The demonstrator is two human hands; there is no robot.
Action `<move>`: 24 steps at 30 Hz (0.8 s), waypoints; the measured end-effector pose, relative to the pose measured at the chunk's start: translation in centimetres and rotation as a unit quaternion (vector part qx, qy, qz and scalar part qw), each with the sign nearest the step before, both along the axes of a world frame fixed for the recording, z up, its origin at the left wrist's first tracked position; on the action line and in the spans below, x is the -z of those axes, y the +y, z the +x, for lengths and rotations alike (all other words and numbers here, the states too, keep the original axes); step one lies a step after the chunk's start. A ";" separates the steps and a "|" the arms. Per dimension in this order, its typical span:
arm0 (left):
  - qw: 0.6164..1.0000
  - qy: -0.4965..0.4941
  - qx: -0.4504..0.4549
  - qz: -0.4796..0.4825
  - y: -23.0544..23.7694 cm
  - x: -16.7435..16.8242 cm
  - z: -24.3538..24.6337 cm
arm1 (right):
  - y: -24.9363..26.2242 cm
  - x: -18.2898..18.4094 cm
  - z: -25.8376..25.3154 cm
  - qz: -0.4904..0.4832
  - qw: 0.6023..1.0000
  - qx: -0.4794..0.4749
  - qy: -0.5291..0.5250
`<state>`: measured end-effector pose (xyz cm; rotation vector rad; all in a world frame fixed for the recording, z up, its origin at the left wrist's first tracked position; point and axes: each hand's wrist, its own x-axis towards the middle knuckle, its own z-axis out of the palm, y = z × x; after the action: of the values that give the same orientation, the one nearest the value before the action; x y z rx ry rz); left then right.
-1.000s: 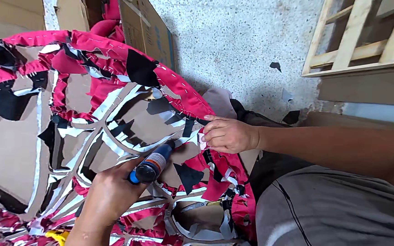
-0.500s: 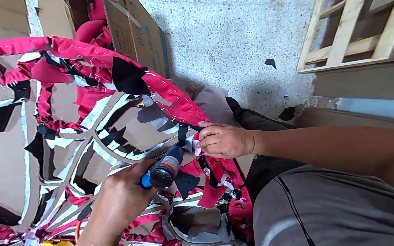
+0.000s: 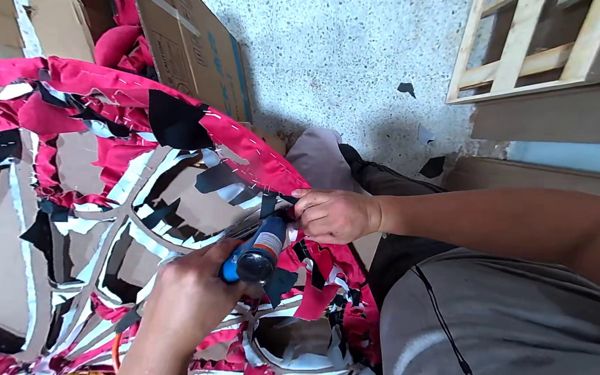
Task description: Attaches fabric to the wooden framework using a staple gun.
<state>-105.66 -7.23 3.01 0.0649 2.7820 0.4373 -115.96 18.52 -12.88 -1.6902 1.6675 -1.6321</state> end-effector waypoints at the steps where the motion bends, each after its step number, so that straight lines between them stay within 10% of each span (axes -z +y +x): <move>1: 1.000 0.000 0.000 0.001 -0.1 0.4 -0.3 | 0.0 0.1 -0.1 0.002 1.000 0.000 0.003; 12: 0.999 -0.028 -0.018 -0.019 0.5 0.0 -1.2 | 0.4 -0.1 -0.5 0.004 1.000 -0.012 -0.006; 16: 0.980 -0.045 -0.187 -0.044 2.8 -4.3 2.5 | 1.3 -1.1 -1.5 0.044 0.997 -0.058 0.022; 20: 0.846 -0.114 -0.518 0.052 10.3 -9.6 9.4 | 3.0 -1.8 -3.1 0.062 0.988 -0.130 0.062; 24: 0.726 -0.121 -0.667 0.112 19.7 -9.2 12.8 | 2.7 -3.9 -5.8 0.115 0.983 -0.097 0.101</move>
<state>-92.91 12.52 12.21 -1.8424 1.9936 0.9626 -121.80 21.21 -8.99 -1.8813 1.6440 -1.1664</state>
